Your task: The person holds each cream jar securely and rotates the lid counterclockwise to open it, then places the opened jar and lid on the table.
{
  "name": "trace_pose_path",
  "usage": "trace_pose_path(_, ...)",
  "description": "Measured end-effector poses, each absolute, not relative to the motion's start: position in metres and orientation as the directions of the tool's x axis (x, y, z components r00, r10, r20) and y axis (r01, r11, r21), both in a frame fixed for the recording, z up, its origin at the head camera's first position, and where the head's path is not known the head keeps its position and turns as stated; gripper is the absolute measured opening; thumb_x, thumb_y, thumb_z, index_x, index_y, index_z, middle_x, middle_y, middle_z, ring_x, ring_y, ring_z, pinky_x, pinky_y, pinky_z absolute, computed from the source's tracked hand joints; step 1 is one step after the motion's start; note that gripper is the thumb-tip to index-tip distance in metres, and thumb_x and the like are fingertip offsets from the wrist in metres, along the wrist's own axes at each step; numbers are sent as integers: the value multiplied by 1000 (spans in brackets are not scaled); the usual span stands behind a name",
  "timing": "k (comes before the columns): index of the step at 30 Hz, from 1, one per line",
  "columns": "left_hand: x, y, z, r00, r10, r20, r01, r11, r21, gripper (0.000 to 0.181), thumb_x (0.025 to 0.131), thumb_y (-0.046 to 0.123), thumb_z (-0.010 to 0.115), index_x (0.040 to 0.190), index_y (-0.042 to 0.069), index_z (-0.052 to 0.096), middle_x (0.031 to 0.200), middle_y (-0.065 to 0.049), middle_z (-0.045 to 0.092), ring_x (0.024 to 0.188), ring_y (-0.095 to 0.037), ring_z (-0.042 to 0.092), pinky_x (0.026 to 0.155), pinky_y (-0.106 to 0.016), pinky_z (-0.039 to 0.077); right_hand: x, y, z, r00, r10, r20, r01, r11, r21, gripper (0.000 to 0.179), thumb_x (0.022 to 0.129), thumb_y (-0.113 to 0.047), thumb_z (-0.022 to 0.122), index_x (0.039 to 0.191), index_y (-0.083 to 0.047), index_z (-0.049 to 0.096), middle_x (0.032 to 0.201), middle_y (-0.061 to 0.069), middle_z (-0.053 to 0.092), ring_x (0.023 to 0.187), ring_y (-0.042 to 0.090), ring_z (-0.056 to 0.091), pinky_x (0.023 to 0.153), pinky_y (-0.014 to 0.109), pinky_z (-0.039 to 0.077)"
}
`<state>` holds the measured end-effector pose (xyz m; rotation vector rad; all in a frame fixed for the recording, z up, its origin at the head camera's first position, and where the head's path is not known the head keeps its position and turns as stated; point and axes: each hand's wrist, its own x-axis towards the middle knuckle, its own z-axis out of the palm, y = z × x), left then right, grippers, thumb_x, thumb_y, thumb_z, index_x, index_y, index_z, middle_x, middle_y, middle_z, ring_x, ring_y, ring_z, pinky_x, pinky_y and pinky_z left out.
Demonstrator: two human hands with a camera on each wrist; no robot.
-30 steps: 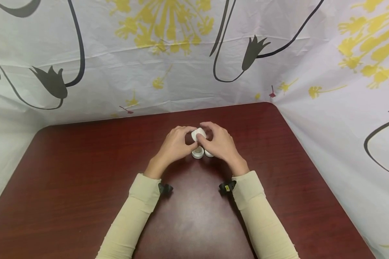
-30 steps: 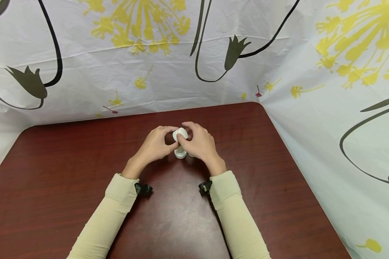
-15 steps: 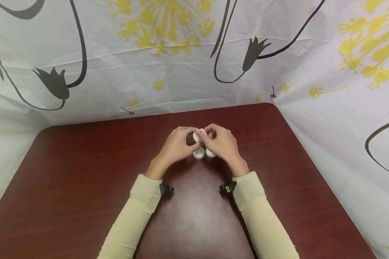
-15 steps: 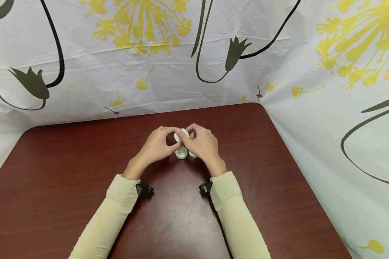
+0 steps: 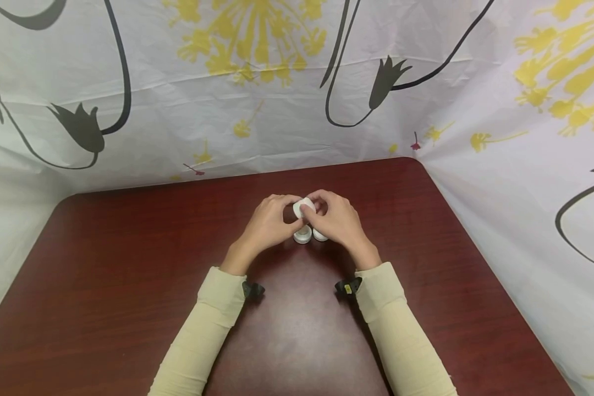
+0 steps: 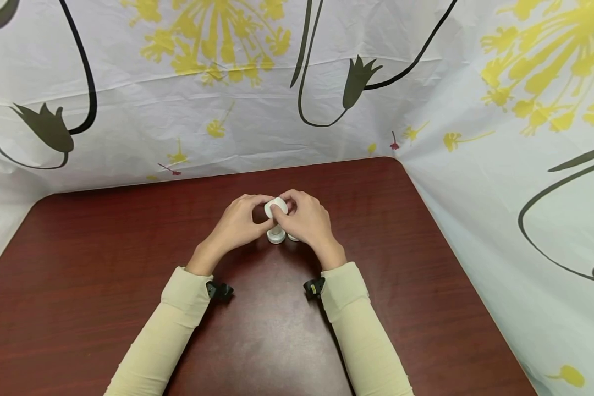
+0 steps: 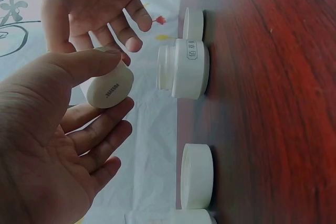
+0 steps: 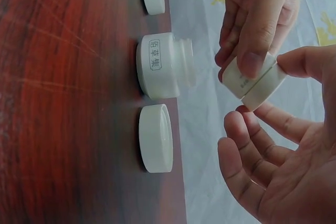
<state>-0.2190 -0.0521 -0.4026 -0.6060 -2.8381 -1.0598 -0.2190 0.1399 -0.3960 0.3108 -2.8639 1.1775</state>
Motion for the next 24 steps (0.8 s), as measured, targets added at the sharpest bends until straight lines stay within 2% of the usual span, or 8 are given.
trace_pose_path(5,-219,-53,-402,-921,343,183,380,691,615,48,91,28,80,134,11,72,134,-6,75,127,-32,64,112,-51,49,-218,140,-395,-979,-182,97,-197,695,-692,36,96,-44,69,123,-21,72,99,0,71,88,18,68,75,39,51)
trace_pose_path(10,-218,-52,-401,-922,342,183,379,690,617,49,91,31,80,134,12,72,135,-6,74,129,-31,63,114,-51,48,-219,141,-394,-983,-160,93,-179,700,-692,50,97,-59,64,131,-22,69,108,-1,74,98,18,72,84,47,54)
trace_pose_path(13,-217,-52,-401,-918,347,191,387,687,615,49,92,32,80,134,11,72,134,-6,74,129,-32,64,115,-50,47,-219,141,-395,-989,-120,82,-143,711,-689,56,97,-70,57,124,-23,72,106,-2,75,98,20,71,86,49,54)
trace_pose_path(16,-217,-51,-400,-913,352,205,401,682,611,48,92,32,80,134,10,72,133,-6,75,127,-32,65,114,-49,48,-218,141,-395,-994,-87,67,-110,722,-683,59,96,-76,53,112,-24,74,97,-2,73,91,21,68,81,45,52)
trace_pose_path(19,-217,-51,-399,-910,353,216,408,678,612,47,92,31,80,134,11,72,134,-6,75,126,-31,65,113,-48,48,-218,140,-395,-995,-82,63,-103,726,-680,55,96,-74,54,105,-25,75,91,-2,70,84,20,64,75,41,48)
trace_pose_path(24,-216,-51,-400,-913,351,208,401,677,618,47,92,31,80,135,14,71,135,-4,74,125,-30,64,111,-49,49,-217,138,-394,-993,-91,78,-120,721,-683,46,97,-67,58,103,-25,75,87,-3,69,80,19,63,71,39,47)
